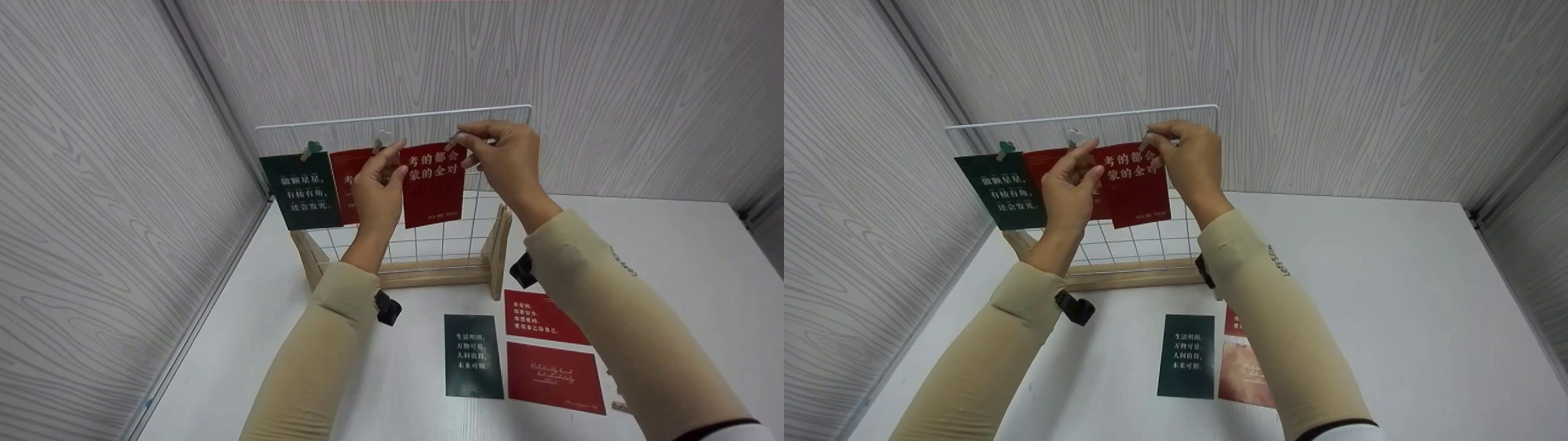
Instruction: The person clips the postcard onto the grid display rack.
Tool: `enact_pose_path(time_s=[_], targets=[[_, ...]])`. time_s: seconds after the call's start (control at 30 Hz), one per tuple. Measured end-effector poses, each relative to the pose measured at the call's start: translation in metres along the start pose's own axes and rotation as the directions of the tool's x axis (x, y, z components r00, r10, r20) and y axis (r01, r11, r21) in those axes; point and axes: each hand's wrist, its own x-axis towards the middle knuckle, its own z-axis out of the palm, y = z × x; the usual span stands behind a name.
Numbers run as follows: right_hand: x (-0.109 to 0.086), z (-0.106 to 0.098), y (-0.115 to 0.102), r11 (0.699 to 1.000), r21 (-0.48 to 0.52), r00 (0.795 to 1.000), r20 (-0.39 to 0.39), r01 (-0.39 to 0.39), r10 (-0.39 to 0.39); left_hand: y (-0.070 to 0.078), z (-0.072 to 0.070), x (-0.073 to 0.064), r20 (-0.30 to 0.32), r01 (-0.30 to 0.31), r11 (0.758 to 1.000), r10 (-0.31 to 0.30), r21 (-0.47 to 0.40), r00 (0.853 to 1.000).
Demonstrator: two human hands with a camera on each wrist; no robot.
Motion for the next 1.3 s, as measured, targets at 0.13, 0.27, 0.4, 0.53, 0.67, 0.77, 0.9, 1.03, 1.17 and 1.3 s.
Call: enact_pose_path(time_s=[0.13,0.27,0.4,0.53,0.67,0.77,0.9,1.03,1.17,1.3], targets=[[0.000,0.001,0.001,0.999,-0.049,1.000,0.007,0.013,-0.012,0.000,0.001,0.000,0.001,-0.004,1.000,0.004,0.013,1.000],[-0.001,0.002,0.002,0.994,-0.102,0.999,-0.003,0.033,-0.033,0.000,0.001,-0.002,0.000,-0.011,1.000,0.011,0.022,1.000],[-0.003,0.003,0.004,0.988,-0.146,0.998,-0.016,0.057,-0.060,-0.001,0.001,-0.005,-0.005,-0.008,1.000,0.008,0.023,1.000],[-0.005,0.004,0.007,0.985,-0.152,0.996,-0.021,0.079,-0.083,-0.001,0.001,-0.008,-0.023,0.006,1.000,-0.006,0.016,1.000],[-0.007,0.004,0.011,0.984,-0.145,0.993,-0.034,0.107,-0.113,-0.002,0.001,-0.012,-0.035,0.011,1.000,-0.011,0.011,0.999],[-0.009,0.005,0.015,0.978,-0.145,0.987,-0.048,0.148,-0.156,-0.002,0.002,-0.014,-0.044,0.011,1.000,-0.011,0.016,0.999],[-0.011,0.006,0.019,0.970,-0.124,0.974,-0.060,0.210,-0.219,-0.003,0.001,-0.016,-0.065,0.016,1.000,-0.015,0.020,0.998],[-0.013,0.006,0.024,0.960,-0.105,0.960,-0.078,0.259,-0.267,-0.003,0.001,-0.017,-0.071,0.030,0.999,-0.030,0.012,0.997],[-0.016,0.005,0.029,0.948,-0.105,0.943,-0.115,0.301,-0.312,-0.005,0.002,-0.019,-0.068,0.041,0.999,-0.040,0.004,0.997],[-0.022,0.004,0.038,0.935,-0.106,0.923,-0.153,0.340,-0.353,-0.007,0.002,-0.024,-0.052,0.024,1.000,-0.025,-0.017,0.998]])
